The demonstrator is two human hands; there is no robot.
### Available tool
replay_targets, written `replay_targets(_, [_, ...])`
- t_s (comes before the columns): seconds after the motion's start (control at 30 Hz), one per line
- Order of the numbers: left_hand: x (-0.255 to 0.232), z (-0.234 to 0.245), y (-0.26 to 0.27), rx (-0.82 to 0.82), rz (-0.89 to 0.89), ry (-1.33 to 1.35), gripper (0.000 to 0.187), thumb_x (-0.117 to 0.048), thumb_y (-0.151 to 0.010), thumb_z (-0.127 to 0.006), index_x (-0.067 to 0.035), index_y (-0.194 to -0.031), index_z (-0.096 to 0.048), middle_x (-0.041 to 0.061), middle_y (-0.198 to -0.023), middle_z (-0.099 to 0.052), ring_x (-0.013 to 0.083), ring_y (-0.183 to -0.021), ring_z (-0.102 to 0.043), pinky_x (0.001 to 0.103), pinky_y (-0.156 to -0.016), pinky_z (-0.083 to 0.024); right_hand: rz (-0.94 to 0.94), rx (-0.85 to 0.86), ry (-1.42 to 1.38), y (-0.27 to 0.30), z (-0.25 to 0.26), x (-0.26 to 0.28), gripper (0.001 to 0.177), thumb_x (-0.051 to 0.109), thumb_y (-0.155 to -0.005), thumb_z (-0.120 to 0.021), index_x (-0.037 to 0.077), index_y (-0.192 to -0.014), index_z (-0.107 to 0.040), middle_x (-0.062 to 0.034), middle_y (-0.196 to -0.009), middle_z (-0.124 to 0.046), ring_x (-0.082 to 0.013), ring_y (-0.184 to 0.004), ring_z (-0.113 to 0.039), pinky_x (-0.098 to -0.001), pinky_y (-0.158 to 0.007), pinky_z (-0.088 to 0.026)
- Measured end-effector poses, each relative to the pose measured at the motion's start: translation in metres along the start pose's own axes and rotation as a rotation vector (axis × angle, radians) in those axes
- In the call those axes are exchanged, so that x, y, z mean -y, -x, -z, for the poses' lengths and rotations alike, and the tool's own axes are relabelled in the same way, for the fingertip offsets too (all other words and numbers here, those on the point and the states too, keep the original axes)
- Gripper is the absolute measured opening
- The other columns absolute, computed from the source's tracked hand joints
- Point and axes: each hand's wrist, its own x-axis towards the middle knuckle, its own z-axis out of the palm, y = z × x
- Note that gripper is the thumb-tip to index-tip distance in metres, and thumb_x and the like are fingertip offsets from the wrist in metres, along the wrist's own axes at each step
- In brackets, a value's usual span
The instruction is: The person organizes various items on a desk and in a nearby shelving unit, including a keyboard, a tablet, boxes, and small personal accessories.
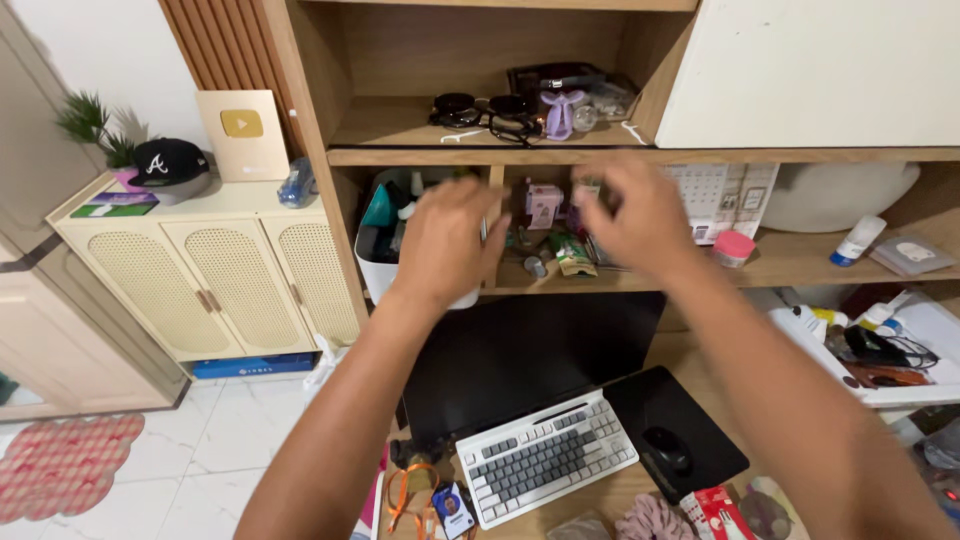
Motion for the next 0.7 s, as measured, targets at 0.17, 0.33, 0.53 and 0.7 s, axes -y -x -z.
replay_targets(0.17, [0.025, -0.018, -0.047, -0.085, 0.086, -0.141, 0.025, -0.009, -0.08, -0.076, -0.004, -0.103, -0.076, 0.014, -0.103, -0.071, 0.0367, -0.097, -0.066, 0.048, -0.088, -0.053, 0.047, -0.055, 0.288, -0.087, -0.013, -0.032, 0.026, 0.023, -0.098, -0.076, 0.009, -0.12, -0.077, -0.0111, -0.121, -0.071, -0.0302, -0.117, -0.061, -0.047, -0.105, -0.046])
replay_targets(0.33, [0.04, -0.025, -0.048, -0.08, 0.198, -0.167, 0.025, -0.007, -0.076, -0.076, -0.005, -0.101, -0.079, 0.014, -0.1, -0.071, 0.0345, -0.098, -0.065, 0.046, -0.085, -0.055, 0.021, -0.027, 0.327, -0.121, -0.04, -0.035, 0.039, 0.033, -0.09, -0.081, 0.007, -0.12, -0.076, -0.0116, -0.12, -0.07, -0.0336, -0.118, -0.056, -0.0482, -0.094, -0.049])
replay_targets(0.53, [0.044, -0.025, -0.036, -0.07, 0.144, -0.157, 0.024, -0.006, -0.078, -0.076, -0.004, -0.101, -0.078, 0.011, -0.104, -0.07, 0.0324, -0.107, -0.065, 0.043, -0.084, -0.057, -0.1, 0.096, 0.309, -0.136, -0.056, -0.045, 0.034, 0.035, -0.088, -0.082, 0.007, -0.106, -0.08, -0.015, -0.105, -0.073, -0.0353, -0.114, -0.055, -0.0485, -0.089, -0.05])
replay_targets(0.7, [0.042, -0.021, -0.035, -0.016, 0.193, -0.142, 0.022, -0.008, -0.082, -0.077, -0.005, -0.104, -0.078, 0.011, -0.104, -0.07, 0.0327, -0.106, -0.065, 0.043, -0.084, -0.057, -0.027, -0.053, 0.168, -0.134, -0.064, -0.056, 0.028, 0.026, -0.088, -0.086, 0.005, -0.105, -0.081, -0.0147, -0.102, -0.075, -0.0354, -0.107, -0.058, -0.0462, -0.093, -0.05])
